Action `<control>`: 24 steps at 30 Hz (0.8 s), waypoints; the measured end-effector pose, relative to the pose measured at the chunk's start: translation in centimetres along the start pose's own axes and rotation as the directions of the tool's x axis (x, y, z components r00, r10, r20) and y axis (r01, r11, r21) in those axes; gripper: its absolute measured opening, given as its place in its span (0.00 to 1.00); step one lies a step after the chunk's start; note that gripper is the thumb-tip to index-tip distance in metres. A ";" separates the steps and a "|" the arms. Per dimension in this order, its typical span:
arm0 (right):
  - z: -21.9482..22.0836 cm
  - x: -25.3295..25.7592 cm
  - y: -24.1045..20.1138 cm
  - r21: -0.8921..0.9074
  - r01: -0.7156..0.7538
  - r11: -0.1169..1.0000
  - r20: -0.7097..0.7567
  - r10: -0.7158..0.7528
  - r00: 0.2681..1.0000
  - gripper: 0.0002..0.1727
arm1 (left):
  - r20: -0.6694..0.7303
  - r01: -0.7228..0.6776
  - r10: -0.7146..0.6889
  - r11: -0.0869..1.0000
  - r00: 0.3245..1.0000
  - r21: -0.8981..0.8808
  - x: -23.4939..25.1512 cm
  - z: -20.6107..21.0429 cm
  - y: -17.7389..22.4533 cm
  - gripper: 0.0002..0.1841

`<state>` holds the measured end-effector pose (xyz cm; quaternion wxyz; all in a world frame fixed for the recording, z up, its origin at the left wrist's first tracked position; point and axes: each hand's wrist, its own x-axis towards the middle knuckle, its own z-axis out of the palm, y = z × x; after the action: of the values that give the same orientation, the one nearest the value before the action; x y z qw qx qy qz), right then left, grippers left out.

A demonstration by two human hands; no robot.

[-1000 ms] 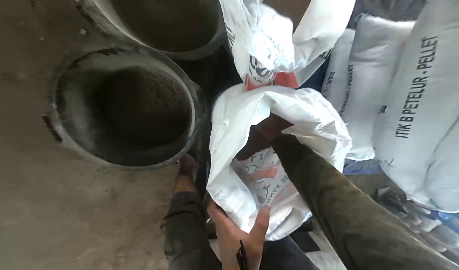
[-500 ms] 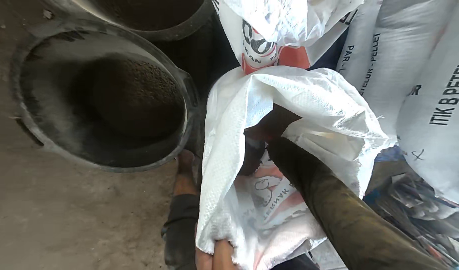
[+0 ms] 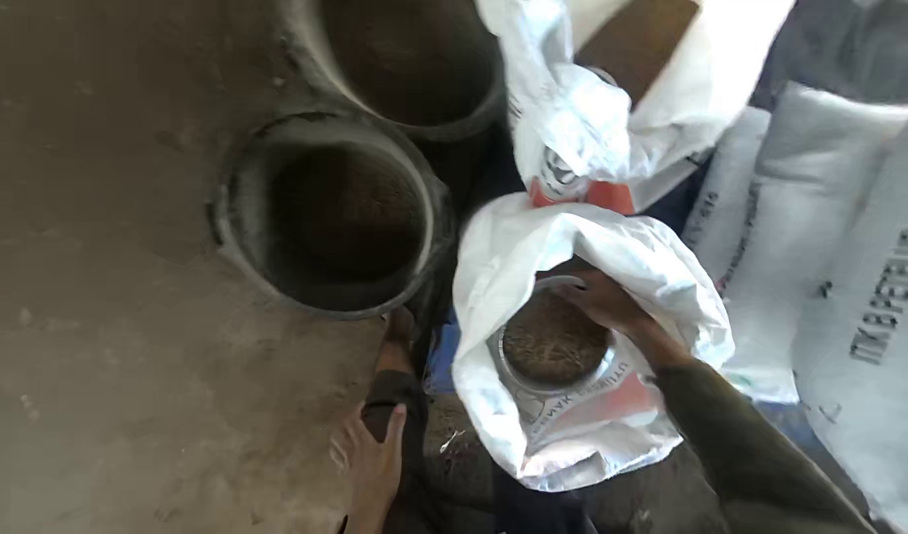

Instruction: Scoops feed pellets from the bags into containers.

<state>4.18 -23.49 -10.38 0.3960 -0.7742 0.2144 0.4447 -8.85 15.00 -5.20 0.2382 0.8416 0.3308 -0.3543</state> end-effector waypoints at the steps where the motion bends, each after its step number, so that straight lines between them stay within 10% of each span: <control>1: -1.1 -2.4 -1.8 0.032 -0.047 0.998 -0.058 0.049 0.997 0.25 | 0.049 0.114 -0.118 0.989 0.992 0.093 0.5 0.1 -1.6 0.53; 6: -4.4 -10.9 -9.5 -0.013 0.323 0.946 -0.450 -0.294 0.843 0.22 | 0.129 0.335 -0.385 0.894 0.914 0.296 2.1 1.8 -2.9 0.51; 11: -3.9 -14.8 -19.4 -0.323 0.667 0.672 -0.422 -0.733 0.534 0.31 | 0.184 0.315 -0.374 0.905 0.909 0.285 2.4 0.9 -1.8 0.44; 24: 7.8 -8.3 -30.0 -0.901 0.414 0.128 -0.188 -0.976 -0.106 0.37 | 0.049 0.411 -0.423 0.897 0.905 0.165 2.4 2.8 -2.7 0.39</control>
<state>16.39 0.47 7.10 0.1600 -0.9110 -0.2797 -0.2574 -10.72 15.97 -9.21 0.1060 0.7512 0.4655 -0.4558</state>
